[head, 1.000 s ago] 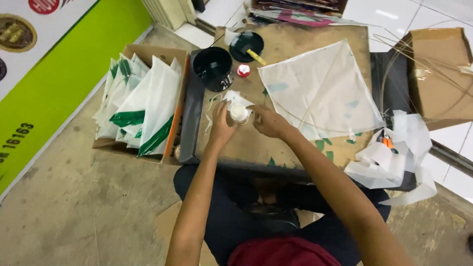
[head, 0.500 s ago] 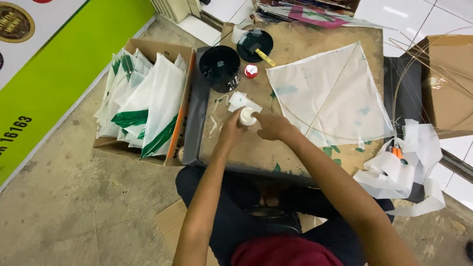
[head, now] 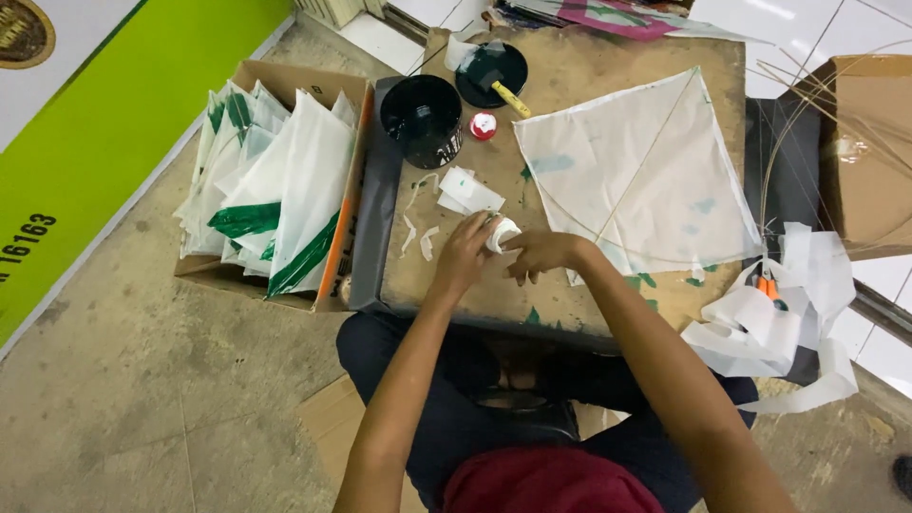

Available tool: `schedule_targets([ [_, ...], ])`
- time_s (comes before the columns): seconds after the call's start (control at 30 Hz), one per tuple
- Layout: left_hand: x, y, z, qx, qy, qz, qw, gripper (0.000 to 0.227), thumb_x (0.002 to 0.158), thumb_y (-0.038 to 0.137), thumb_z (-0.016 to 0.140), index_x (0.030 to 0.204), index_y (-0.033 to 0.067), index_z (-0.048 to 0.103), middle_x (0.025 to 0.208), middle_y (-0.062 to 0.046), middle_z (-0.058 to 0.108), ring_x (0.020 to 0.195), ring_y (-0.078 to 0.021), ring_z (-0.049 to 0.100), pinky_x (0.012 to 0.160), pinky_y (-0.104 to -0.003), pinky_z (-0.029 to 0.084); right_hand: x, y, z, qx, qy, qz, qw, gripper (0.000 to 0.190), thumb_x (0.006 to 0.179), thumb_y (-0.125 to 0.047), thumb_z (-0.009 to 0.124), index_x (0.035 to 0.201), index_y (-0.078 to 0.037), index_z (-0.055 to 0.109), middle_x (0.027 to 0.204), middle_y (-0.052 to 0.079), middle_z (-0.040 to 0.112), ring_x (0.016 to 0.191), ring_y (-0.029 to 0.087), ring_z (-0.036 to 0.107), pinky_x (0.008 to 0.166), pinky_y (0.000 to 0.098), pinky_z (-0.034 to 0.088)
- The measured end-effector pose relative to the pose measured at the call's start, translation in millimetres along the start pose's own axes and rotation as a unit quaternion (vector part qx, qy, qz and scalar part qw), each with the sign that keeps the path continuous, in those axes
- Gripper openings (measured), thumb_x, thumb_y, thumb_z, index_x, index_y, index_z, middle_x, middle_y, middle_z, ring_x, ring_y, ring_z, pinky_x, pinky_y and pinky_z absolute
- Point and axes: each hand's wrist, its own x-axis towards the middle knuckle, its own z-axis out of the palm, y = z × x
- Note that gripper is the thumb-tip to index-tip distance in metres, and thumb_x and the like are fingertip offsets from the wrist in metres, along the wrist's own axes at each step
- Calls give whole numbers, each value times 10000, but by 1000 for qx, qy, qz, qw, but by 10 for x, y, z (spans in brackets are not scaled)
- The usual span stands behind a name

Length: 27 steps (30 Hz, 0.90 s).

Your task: Assembling kites by applying adhesive or paint with a brush, attaching bamboo sticks, and folding paper edges.

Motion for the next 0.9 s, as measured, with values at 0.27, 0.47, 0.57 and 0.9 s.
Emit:
schedule_targets([
  [0.27,10,6,48,36,11,3,999,635,875,-52,740,1450,142,554,1402,-179,584,1360,-338,527,1173,-467,401,141,203,108,19,13,-5,1000,839,813,-262,730,1569,-88,411,836,152,779,695,247,729,654,331,513],
  [0.47,68,45,-111,-38,-4,-75,996,656,896,-15,737,1493,137,512,1472,-176,539,1398,-347,487,1193,-493,367,-334,-114,90,156,81,-88,980,664,788,-208,713,1388,31,557,823,179,747,674,241,647,651,317,478],
  [0.57,67,-70,-114,-73,-7,-150,986,745,904,117,773,1556,149,413,1522,-147,492,1436,-336,439,1206,-504,338,-360,60,79,218,176,-183,942,437,863,-147,701,1263,27,686,942,209,723,815,284,659,745,369,514],
  [0.9,39,-72,-58,-59,228,-27,971,622,965,282,714,1505,84,477,1470,-167,513,1401,-398,438,1156,-554,367,323,1398,-202,-110,495,-216,834,655,836,-146,765,1470,-177,601,1273,129,658,1180,342,632,996,447,488],
])
